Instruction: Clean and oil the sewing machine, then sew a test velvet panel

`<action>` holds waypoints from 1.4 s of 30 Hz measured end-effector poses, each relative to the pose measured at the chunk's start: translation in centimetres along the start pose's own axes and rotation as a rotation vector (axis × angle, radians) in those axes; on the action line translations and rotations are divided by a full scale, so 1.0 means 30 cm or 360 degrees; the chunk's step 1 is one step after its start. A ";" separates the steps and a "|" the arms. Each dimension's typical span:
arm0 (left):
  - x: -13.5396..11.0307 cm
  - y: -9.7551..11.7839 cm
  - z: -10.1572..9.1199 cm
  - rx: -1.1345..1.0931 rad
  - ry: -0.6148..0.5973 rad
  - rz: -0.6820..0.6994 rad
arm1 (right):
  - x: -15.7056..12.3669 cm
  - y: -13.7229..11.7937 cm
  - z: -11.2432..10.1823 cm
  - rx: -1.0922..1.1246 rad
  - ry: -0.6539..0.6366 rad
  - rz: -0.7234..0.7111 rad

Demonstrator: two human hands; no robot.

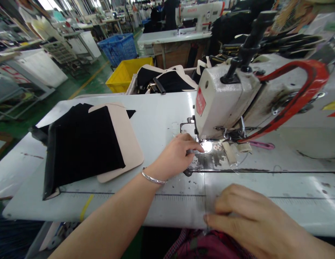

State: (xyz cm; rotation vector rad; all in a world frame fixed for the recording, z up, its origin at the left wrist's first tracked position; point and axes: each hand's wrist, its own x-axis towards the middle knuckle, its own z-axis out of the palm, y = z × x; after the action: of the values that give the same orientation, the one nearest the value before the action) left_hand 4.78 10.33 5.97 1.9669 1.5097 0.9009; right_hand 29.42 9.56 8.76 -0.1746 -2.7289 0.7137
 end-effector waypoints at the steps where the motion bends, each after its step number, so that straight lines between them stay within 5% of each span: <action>1: 0.001 0.001 -0.001 0.0004 -0.0011 -0.0001 | -0.027 -0.008 -0.006 0.0015 -0.0023 0.0008; 7: -0.003 -0.002 0.003 0.0078 0.0020 -0.0074 | -0.188 0.180 0.001 -0.0573 0.0481 0.0836; 10: -0.007 -0.023 0.006 0.0234 0.0022 -0.0055 | -0.264 0.256 -0.015 -0.0760 0.0571 0.1028; 17: -0.026 -0.031 0.021 0.0413 0.0321 0.0452 | -0.620 0.244 -0.186 -0.1063 0.0929 0.1654; 20: -0.031 -0.015 0.030 0.0472 0.0311 0.0585 | -0.735 0.282 -0.232 -0.0959 0.0819 0.1762; 24: -0.035 0.014 0.020 0.0618 0.0135 0.0634 | -0.754 0.327 -0.227 -0.0776 0.0652 0.1752; 30: -0.079 0.142 0.031 0.0620 -0.0181 0.0525 | -0.779 0.357 -0.230 -0.0739 0.0747 0.1868; 36: -0.052 0.315 0.218 0.0255 -0.0364 0.0235 | -0.809 0.395 -0.226 -0.0562 0.0927 0.1909; 42: 0.163 0.459 0.513 -0.0010 -0.0425 0.0234 | -0.808 0.355 -0.193 -0.0177 0.1377 0.1776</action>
State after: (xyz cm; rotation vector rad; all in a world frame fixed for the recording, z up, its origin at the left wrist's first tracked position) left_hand 25.94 11.54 6.84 2.1190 1.2246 0.6667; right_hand 54.58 16.72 1.76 -1.6500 -1.6529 0.5059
